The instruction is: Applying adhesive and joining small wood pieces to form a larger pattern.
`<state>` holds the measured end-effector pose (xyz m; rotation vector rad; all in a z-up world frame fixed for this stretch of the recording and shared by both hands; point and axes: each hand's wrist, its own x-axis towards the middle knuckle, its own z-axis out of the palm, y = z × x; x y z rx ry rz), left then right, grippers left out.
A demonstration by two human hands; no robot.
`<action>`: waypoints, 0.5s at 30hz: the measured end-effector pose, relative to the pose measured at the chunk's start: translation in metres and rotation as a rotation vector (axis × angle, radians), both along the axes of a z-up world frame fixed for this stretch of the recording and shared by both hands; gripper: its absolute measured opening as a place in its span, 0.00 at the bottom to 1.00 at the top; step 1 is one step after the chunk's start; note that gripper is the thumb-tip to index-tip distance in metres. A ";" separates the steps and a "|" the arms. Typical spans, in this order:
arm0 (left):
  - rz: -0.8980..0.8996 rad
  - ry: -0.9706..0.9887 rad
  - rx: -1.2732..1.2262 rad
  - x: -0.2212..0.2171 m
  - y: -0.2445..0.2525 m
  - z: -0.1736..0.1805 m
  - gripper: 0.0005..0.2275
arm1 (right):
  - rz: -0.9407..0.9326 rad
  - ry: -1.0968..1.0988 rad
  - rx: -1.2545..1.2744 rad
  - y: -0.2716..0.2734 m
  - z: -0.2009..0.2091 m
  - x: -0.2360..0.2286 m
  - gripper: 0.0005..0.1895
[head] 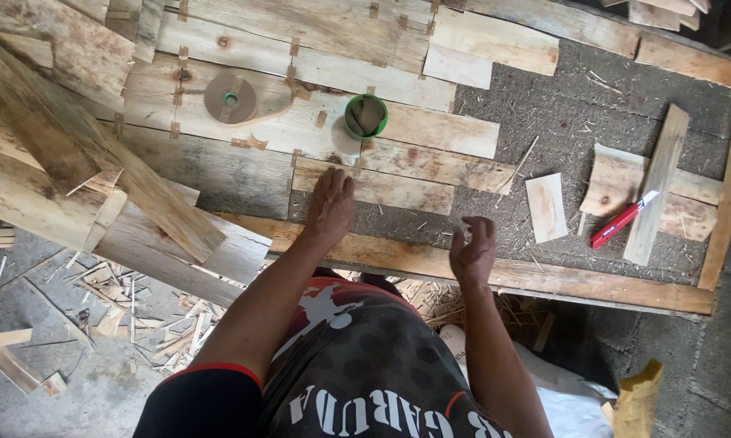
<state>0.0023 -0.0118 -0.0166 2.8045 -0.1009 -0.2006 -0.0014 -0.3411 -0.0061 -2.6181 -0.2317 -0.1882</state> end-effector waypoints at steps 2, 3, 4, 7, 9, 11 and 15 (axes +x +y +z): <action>-0.014 -0.011 0.043 -0.004 -0.002 0.013 0.18 | -0.097 0.029 -0.055 -0.044 -0.001 0.003 0.10; -0.028 -0.017 0.084 -0.007 -0.003 0.019 0.19 | -0.192 0.062 -0.111 -0.066 -0.003 0.005 0.11; -0.022 -0.019 0.088 -0.011 -0.007 0.011 0.19 | -0.187 0.060 -0.107 -0.082 -0.002 0.008 0.11; 0.050 -0.255 0.128 -0.032 -0.014 -0.003 0.22 | -0.255 0.043 -0.124 -0.122 0.001 0.019 0.14; 0.072 -0.313 0.010 -0.053 -0.021 0.002 0.22 | -0.406 0.193 -0.093 -0.144 0.001 0.027 0.16; 0.099 -0.291 -0.109 -0.082 -0.026 0.012 0.18 | -0.388 0.194 -0.122 -0.165 -0.009 0.035 0.18; 0.138 -0.184 -0.313 -0.133 -0.031 0.033 0.14 | -0.417 0.245 -0.228 -0.181 -0.004 0.049 0.31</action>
